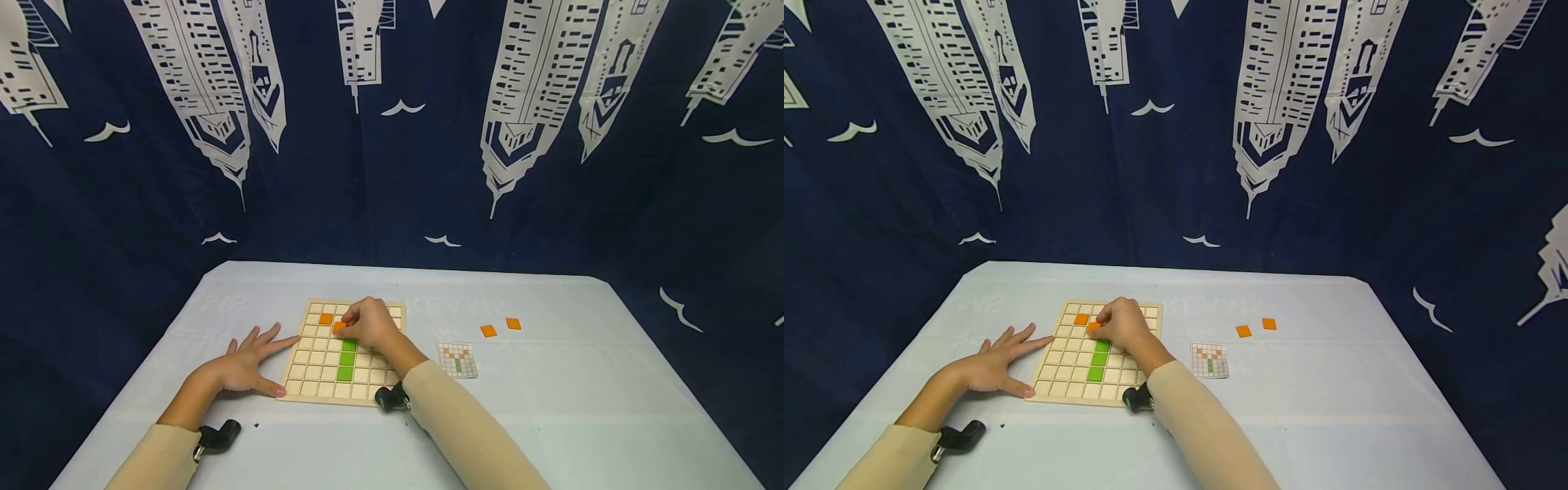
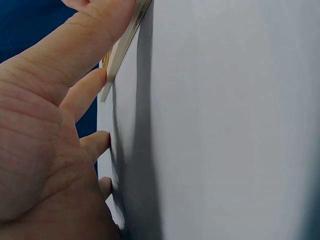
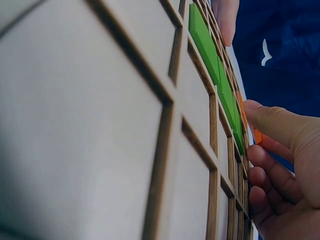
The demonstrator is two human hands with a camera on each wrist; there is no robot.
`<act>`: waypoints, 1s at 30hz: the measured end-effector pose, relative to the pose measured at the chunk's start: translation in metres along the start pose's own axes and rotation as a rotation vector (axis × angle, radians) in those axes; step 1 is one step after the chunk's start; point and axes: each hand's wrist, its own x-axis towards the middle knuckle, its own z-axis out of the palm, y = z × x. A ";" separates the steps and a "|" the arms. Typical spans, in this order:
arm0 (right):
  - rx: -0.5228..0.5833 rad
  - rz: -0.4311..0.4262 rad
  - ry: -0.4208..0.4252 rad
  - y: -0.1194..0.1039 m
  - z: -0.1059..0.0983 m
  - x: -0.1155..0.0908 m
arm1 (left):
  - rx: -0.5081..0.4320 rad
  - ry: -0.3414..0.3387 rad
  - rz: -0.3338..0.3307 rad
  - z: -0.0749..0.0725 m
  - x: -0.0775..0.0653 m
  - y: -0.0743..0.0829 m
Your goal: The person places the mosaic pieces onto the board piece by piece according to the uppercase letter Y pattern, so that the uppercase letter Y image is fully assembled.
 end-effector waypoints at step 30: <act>-0.025 0.020 -0.044 -0.006 0.003 0.003 | 0.023 0.001 -0.007 -0.002 -0.002 0.005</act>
